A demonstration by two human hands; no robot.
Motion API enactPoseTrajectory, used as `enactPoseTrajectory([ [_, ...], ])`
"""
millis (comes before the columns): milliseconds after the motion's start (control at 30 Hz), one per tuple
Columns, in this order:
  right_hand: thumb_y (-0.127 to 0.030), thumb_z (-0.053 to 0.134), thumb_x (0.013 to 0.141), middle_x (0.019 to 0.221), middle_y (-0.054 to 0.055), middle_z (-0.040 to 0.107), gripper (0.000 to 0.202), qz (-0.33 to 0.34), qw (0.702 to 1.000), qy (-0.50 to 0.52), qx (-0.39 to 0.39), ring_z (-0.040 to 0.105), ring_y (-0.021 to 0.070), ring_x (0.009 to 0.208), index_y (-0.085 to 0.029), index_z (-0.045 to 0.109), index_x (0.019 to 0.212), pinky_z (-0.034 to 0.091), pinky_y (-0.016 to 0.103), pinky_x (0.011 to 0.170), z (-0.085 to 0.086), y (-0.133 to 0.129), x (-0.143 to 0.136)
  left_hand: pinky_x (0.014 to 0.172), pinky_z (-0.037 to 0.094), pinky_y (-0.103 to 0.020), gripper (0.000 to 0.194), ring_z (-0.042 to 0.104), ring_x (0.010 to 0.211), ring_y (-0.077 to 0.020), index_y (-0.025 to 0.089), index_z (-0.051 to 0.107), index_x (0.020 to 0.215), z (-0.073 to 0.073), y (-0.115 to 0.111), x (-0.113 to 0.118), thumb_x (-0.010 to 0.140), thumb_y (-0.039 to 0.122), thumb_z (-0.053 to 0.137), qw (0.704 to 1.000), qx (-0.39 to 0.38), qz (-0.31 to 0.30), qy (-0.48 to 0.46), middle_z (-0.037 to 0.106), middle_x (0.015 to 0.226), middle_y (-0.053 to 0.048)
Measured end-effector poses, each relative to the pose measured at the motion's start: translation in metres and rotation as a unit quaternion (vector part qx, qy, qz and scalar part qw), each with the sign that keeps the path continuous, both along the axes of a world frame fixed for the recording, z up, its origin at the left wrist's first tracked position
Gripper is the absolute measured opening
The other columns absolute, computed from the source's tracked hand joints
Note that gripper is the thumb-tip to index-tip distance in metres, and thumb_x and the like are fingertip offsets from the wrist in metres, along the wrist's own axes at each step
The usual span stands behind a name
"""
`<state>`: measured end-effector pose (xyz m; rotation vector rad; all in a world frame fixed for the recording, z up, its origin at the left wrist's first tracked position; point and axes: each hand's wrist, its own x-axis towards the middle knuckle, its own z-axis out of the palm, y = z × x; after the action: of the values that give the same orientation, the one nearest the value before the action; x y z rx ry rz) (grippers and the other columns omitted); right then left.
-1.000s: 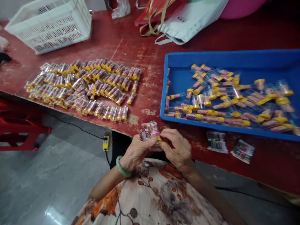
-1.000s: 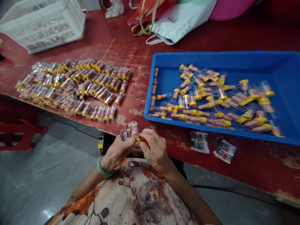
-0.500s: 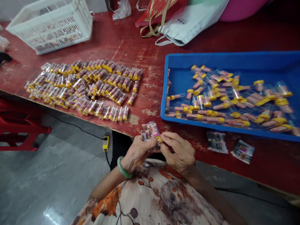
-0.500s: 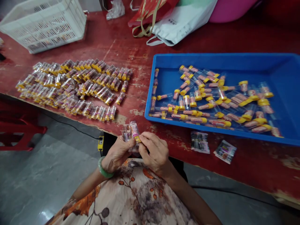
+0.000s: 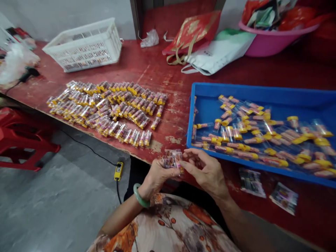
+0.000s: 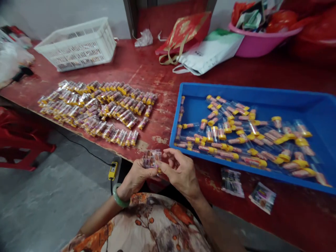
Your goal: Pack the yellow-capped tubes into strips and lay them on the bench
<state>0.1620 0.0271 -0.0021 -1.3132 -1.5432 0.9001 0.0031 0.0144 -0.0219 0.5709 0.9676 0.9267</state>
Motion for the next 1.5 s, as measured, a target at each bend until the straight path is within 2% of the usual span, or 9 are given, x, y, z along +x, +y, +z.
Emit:
enactPoseTrajectory([
  [133, -0.033, 0.072, 0.066, 0.058, -0.002, 0.058, 0.026, -0.014, 0.997, 0.011, -0.071, 0.050, 0.0114, 0.047, -0.016, 0.065, 0.085, 0.041, 0.023, 0.042, 0.000, 0.021, -0.021, 0.059, 0.054, -0.027, 0.035, 0.064, 0.058, -0.0158, 0.010, 0.075, 0.078, -0.002, 0.004, -0.002, 0.057, 0.036, 0.085, 0.999, 0.030, 0.012, 0.014, 0.071, 0.067, -0.006],
  [267, -0.035, 0.078, 0.058, 0.070, 0.003, 0.066, 0.039, -0.014, 0.986, 0.113, -0.126, 0.060, 0.0154, 0.059, -0.014, 0.064, 0.089, 0.048, 0.026, 0.050, 0.015, 0.042, -0.042, 0.053, 0.054, -0.026, 0.046, 0.064, 0.056, -0.0157, 0.009, 0.074, 0.085, 0.003, 0.014, -0.012, 0.062, 0.048, 0.081, 0.997, 0.025, 0.071, -0.030, 0.072, 0.073, -0.009],
  [567, -0.031, 0.074, 0.056, 0.064, 0.000, 0.064, 0.032, 0.038, 0.974, 0.158, -0.155, 0.053, 0.0110, 0.052, -0.014, 0.068, 0.083, 0.042, 0.023, 0.047, 0.041, 0.096, -0.086, 0.050, 0.052, -0.021, 0.037, 0.065, 0.056, -0.0141, 0.010, 0.068, 0.089, 0.013, 0.052, -0.045, 0.068, 0.039, 0.079, 0.976, 0.053, 0.196, -0.075, 0.071, 0.073, -0.006],
  [767, -0.024, 0.064, 0.072, 0.058, -0.003, 0.057, 0.018, -0.066, 0.985, 0.013, -0.160, 0.050, 0.0089, 0.047, -0.011, 0.064, 0.085, 0.041, 0.022, 0.045, 0.021, 0.184, -0.107, 0.051, 0.053, -0.021, 0.040, 0.066, 0.057, -0.0142, 0.008, 0.064, 0.081, 0.001, 0.056, -0.056, 0.065, 0.041, 0.080, 0.969, 0.013, 0.238, -0.066, 0.068, 0.067, -0.006],
  [1000, -0.036, 0.057, 0.091, 0.117, 0.007, 0.060, 0.034, -0.115, 0.966, -0.162, -0.164, 0.061, 0.0204, 0.099, -0.015, 0.057, 0.118, 0.054, 0.039, 0.083, 0.000, 0.243, -0.136, 0.041, 0.050, -0.020, 0.033, 0.064, 0.052, -0.0147, 0.013, 0.061, 0.088, -0.002, 0.044, -0.058, 0.067, 0.031, 0.078, 0.967, -0.028, 0.249, -0.043, 0.067, 0.063, -0.002],
  [1133, -0.039, 0.059, 0.089, 0.107, 0.006, 0.064, 0.032, -0.113, 0.958, -0.242, -0.103, 0.063, 0.0202, 0.095, -0.013, 0.061, 0.108, 0.053, 0.039, 0.082, 0.004, 0.237, -0.104, 0.047, 0.054, -0.021, 0.029, 0.067, 0.058, -0.0161, 0.012, 0.061, 0.088, 0.001, 0.041, -0.059, 0.067, 0.025, 0.077, 0.977, -0.033, 0.201, -0.063, 0.070, 0.067, -0.005],
  [1300, -0.024, 0.053, 0.082, 0.094, 0.010, 0.070, 0.022, -0.168, 0.931, -0.323, -0.018, 0.063, 0.0270, 0.096, -0.014, 0.070, 0.094, 0.048, 0.037, 0.083, 0.015, 0.215, 0.005, 0.056, 0.060, -0.029, 0.027, 0.071, 0.067, -0.0204, 0.011, 0.063, 0.094, 0.006, 0.034, -0.049, 0.070, 0.017, 0.075, 0.980, -0.064, 0.167, -0.088, 0.074, 0.080, -0.009],
  [1400, -0.017, 0.058, 0.070, 0.095, 0.007, 0.072, 0.034, -0.109, 0.929, -0.354, -0.014, 0.064, 0.0242, 0.090, -0.016, 0.070, 0.102, 0.049, 0.033, 0.079, 0.005, 0.213, 0.052, 0.064, 0.061, -0.031, 0.025, 0.072, 0.073, -0.0217, 0.010, 0.064, 0.091, 0.007, 0.033, -0.037, 0.069, 0.014, 0.075, 0.983, -0.065, 0.142, -0.100, 0.074, 0.084, -0.011],
  [1500, -0.015, 0.061, 0.064, 0.104, 0.005, 0.071, 0.053, -0.047, 0.927, -0.371, -0.015, 0.064, 0.0219, 0.090, -0.019, 0.064, 0.116, 0.049, 0.028, 0.078, -0.013, 0.219, 0.063, 0.066, 0.061, -0.027, 0.027, 0.072, 0.072, -0.0194, 0.009, 0.066, 0.090, 0.008, 0.031, -0.026, 0.069, 0.018, 0.079, 0.989, -0.041, 0.105, -0.096, 0.074, 0.084, -0.010],
])
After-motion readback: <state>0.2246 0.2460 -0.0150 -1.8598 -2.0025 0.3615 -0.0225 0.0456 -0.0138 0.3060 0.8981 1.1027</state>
